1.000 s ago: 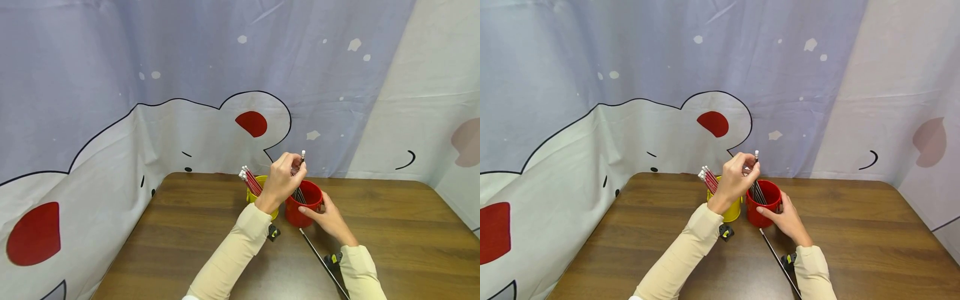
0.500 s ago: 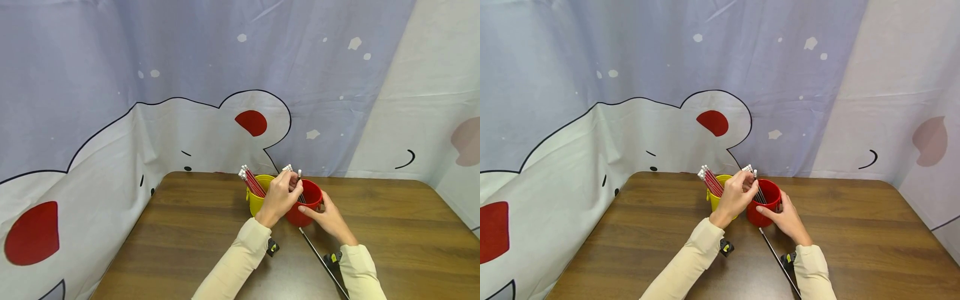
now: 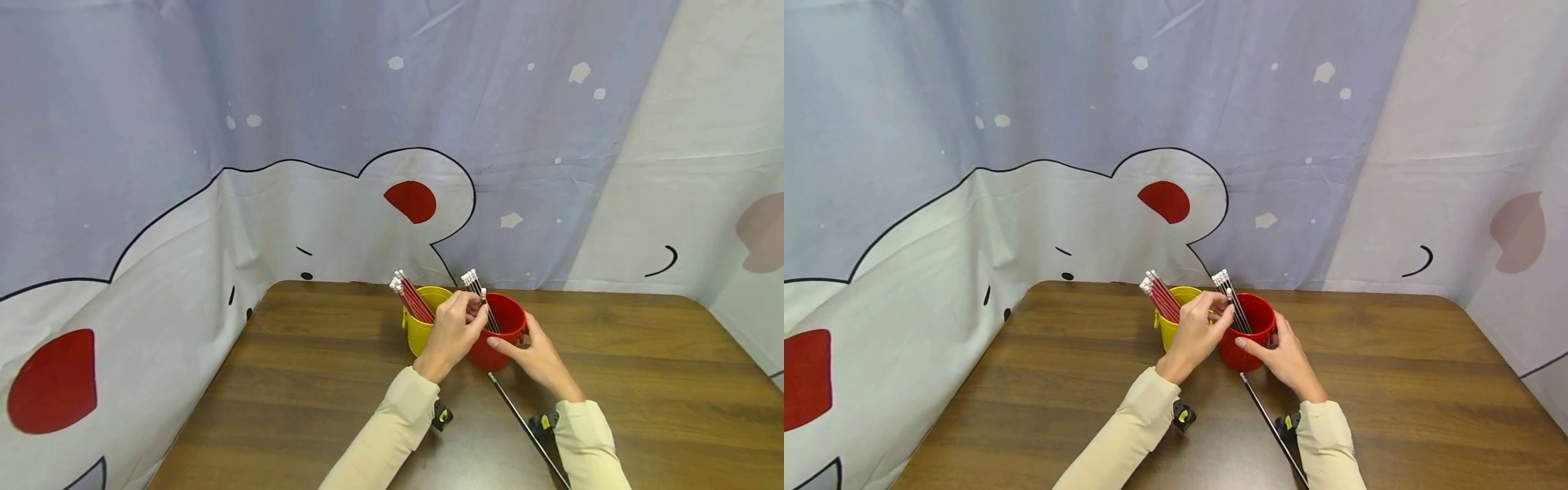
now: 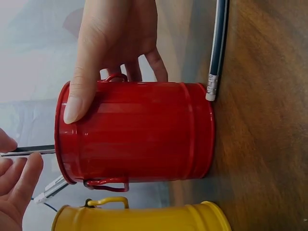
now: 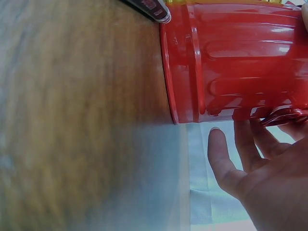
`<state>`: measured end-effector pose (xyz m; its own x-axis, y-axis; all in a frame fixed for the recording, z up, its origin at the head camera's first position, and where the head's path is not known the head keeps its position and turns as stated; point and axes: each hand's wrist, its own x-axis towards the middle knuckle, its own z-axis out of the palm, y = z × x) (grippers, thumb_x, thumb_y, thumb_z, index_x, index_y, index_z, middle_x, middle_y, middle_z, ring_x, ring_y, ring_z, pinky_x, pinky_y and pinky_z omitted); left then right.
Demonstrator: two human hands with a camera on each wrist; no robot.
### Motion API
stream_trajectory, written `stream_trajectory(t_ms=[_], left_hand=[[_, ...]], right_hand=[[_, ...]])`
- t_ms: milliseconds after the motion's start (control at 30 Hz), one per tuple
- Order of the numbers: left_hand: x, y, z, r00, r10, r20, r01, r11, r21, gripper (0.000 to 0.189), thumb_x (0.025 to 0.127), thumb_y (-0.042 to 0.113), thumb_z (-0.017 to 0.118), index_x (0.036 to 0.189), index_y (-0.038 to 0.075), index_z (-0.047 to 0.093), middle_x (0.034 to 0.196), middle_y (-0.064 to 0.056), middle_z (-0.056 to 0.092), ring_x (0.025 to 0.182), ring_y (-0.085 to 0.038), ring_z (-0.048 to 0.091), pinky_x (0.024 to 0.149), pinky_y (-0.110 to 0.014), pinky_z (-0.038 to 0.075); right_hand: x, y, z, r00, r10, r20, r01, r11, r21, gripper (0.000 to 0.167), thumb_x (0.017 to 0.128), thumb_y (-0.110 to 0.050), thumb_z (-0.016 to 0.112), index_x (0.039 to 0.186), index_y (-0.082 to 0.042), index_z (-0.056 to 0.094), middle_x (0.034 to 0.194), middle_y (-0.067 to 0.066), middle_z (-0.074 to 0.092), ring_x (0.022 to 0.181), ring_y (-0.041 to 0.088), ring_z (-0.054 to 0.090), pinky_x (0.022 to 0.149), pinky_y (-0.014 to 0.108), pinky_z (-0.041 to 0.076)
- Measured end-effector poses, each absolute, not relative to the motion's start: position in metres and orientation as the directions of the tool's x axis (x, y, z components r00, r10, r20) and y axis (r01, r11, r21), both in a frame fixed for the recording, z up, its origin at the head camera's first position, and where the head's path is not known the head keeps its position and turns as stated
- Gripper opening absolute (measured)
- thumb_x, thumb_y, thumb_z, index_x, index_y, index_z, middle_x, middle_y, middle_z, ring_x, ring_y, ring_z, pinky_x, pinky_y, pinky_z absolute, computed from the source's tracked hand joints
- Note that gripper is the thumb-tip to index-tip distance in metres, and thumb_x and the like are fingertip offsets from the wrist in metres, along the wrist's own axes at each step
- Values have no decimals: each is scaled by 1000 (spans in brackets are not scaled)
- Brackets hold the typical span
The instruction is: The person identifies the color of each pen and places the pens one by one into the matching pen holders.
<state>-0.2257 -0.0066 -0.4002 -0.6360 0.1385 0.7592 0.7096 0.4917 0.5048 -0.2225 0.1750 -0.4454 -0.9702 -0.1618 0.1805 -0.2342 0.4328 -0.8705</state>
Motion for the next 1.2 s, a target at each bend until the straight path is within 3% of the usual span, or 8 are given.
stream_trajectory(t_ms=[167,300,633,867,1033,1200], left_hand=[[-220,-9,-406,-652,49,756,675,491,550,11,82,9,66,85,0,60,77,-6,61,65,-6,60,62,-8,48],[-212,-10,-413,-666,2,746,654,481,583,12,82,9,66,84,-1,61,76,-6,61,62,-5,60,60,-8,48],[-191,3,-441,-743,43,668,582,534,613,8,80,9,67,80,4,61,72,-1,61,58,-1,56,57,-6,46],[-180,11,-446,-899,159,407,401,672,623,11,79,13,67,72,8,60,60,5,55,49,0,43,47,-6,38],[-175,20,-450,-938,207,278,336,746,575,28,78,17,68,57,13,50,46,10,35,41,-3,30,36,-14,26],[-164,33,-456,-976,211,56,190,694,694,42,77,26,71,43,14,49,35,10,34,30,-2,29,31,-18,22]], right_hand=[[-215,171,-434,-967,-167,190,-245,426,-871,72,81,-28,70,137,-6,32,128,17,48,106,30,48,84,42,44],[-222,175,-446,-969,-164,184,-239,442,-864,73,81,-33,70,138,-10,31,129,13,48,107,27,48,85,40,44],[-230,179,-460,-966,-163,203,-255,444,-859,74,80,-36,69,139,-12,30,131,11,46,108,27,48,85,41,45],[-227,177,-454,-966,-165,201,-253,424,-869,75,80,-35,69,139,-13,30,132,11,45,111,27,46,89,45,43],[-230,179,-456,-965,-166,203,-256,435,-863,75,80,-38,70,139,-14,30,130,8,46,108,25,47,86,42,44],[-230,179,-458,-965,-171,198,-254,430,-866,73,80,-37,69,138,-14,31,131,9,46,108,25,48,86,40,44]])
